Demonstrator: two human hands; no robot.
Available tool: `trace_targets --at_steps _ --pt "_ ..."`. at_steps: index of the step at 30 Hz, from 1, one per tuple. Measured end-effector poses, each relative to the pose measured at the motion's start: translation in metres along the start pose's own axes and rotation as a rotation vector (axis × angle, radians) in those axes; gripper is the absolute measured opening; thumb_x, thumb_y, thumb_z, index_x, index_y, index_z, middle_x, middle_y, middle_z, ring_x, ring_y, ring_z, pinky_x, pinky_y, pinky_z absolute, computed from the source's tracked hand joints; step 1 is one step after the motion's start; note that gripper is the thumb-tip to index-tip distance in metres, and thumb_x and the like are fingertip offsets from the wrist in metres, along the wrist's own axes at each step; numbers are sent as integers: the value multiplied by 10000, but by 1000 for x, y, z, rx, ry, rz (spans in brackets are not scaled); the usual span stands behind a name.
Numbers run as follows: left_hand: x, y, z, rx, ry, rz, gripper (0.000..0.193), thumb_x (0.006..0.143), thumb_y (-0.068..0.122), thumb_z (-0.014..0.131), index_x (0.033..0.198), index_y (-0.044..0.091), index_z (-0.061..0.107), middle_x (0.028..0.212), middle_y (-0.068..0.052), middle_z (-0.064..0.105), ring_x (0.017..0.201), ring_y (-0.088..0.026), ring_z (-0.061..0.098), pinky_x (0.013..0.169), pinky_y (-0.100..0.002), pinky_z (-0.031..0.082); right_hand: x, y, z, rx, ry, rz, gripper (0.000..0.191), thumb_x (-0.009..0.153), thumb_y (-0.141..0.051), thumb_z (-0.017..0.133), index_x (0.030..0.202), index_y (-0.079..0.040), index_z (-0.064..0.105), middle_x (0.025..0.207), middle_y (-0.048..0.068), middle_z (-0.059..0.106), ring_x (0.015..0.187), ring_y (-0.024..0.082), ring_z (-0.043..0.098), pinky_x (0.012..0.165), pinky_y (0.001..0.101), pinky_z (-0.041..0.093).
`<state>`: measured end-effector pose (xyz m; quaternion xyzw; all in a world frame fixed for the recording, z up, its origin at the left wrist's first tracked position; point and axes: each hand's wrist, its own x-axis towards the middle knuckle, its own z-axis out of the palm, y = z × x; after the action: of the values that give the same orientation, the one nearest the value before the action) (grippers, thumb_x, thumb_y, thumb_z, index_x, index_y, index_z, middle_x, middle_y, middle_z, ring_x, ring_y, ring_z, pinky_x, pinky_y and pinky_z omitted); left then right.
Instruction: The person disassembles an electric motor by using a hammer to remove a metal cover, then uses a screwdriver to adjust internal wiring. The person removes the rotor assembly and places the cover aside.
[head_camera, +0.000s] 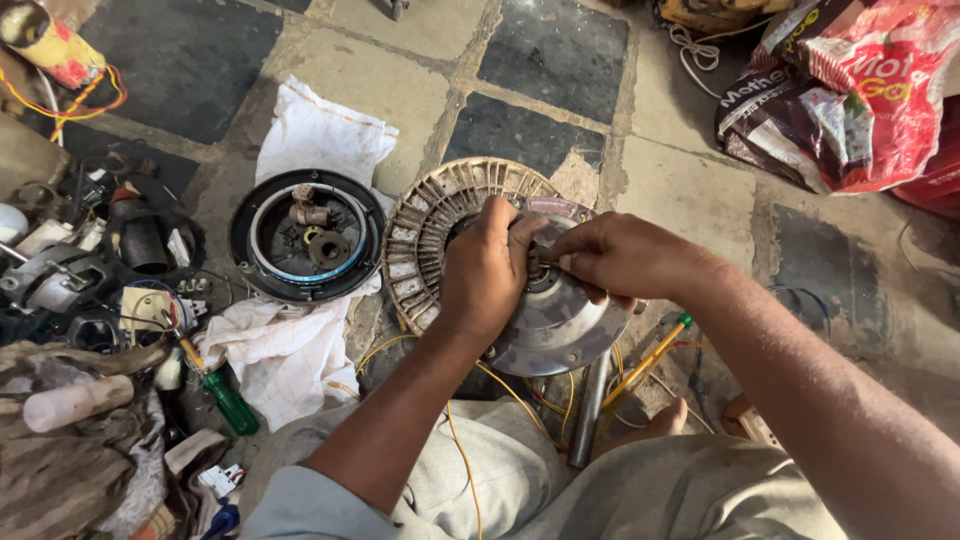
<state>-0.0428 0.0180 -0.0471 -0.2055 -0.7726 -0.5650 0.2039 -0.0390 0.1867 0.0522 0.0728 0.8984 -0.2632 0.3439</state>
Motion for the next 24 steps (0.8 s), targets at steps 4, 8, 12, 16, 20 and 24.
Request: trace_targets --at_steps 4,8,12,16,20,24 --pt "0 -1 3 -7 -4 -37 194 1018 186 686 973 54 551 763 -169 694 709 -382 713 572 -465 504 -1 -2 1 -44 1 -17 314 1010 -257 582 1289 -164 692 651 51 685 482 156 605 479 330 524" --pt "0 -2 2 -6 -12 -20 212 1021 198 689 965 57 540 761 -175 684 711 -391 705 575 -470 503 1 1 -2 3 -44 8 311 1009 -266 587 1281 -163 699 645 50 666 469 162 586 465 338 508" --pt "0 -3 2 -40 -12 -13 211 1016 200 683 960 54 541 770 -176 692 711 -387 711 575 -462 512 2 4 -3 36 -78 -24 317 1004 -265 589 1279 -164 709 641 58 660 467 166 570 459 340 496" --pt "3 -3 4 -34 13 -41 213 1031 192 670 963 47 530 773 -172 686 700 -376 708 577 -453 511 3 2 -1 -33 -45 -46 310 997 -307 618 1247 -155 719 682 52 696 522 162 619 498 346 542" --pt "7 5 6 -31 30 -47 211 1053 183 654 982 43 511 777 -153 670 694 -341 717 576 -430 514 6 -2 7 -174 43 -27 304 967 -290 611 1190 -133 747 797 60 784 674 139 729 622 344 615" --pt "8 18 -2 102 23 153 213 1002 206 714 981 53 567 767 -123 675 678 -327 695 589 -422 498 4 5 7 -215 128 -139 330 937 -272 632 1199 -105 744 884 99 817 759 191 768 737 374 626"
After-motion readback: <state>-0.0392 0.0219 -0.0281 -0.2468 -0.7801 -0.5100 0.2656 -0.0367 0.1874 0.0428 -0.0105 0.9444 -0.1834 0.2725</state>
